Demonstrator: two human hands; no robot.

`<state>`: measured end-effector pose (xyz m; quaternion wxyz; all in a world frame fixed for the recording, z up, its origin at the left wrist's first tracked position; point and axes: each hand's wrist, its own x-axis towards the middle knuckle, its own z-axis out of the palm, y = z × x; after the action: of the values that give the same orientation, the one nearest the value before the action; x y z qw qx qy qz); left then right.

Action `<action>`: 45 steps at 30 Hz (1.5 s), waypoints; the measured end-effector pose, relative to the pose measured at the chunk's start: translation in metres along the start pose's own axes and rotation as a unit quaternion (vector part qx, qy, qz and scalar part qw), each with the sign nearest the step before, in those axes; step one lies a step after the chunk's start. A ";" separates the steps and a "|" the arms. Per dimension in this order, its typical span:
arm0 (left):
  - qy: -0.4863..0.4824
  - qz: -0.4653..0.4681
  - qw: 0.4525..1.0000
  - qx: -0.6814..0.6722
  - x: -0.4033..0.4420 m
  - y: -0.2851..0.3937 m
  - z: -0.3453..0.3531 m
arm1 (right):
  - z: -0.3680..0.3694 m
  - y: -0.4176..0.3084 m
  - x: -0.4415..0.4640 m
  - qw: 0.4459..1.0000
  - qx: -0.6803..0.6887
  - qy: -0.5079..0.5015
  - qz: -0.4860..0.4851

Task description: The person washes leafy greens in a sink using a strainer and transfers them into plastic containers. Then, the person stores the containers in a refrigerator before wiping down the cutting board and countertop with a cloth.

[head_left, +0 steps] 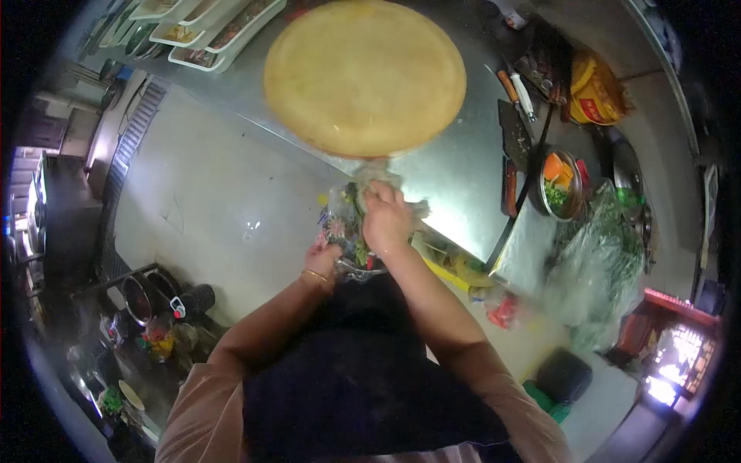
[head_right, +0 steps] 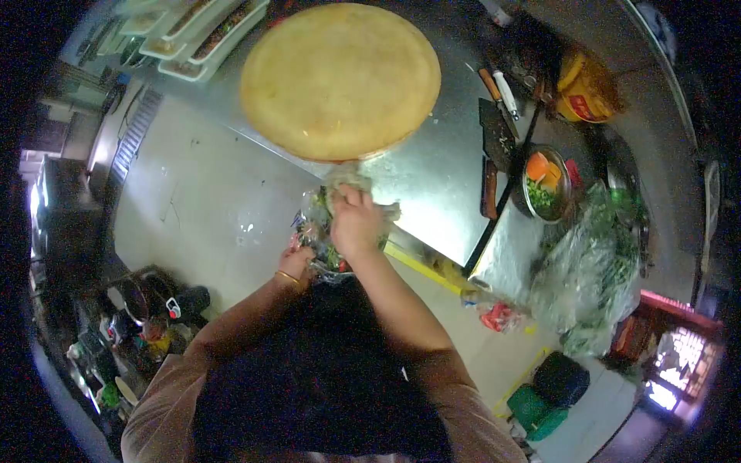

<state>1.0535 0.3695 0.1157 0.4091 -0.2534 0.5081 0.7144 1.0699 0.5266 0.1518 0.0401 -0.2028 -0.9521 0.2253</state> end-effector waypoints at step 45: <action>-0.012 0.079 0.996 -0.023 0.262 0.143 0.536 | -0.152 0.215 -0.064 0.949 0.076 0.214 0.220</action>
<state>0.8213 0.9340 0.1764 0.3512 -0.2128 0.5050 0.7592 1.2328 0.7390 0.1935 0.2076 -0.4466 -0.8331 0.2518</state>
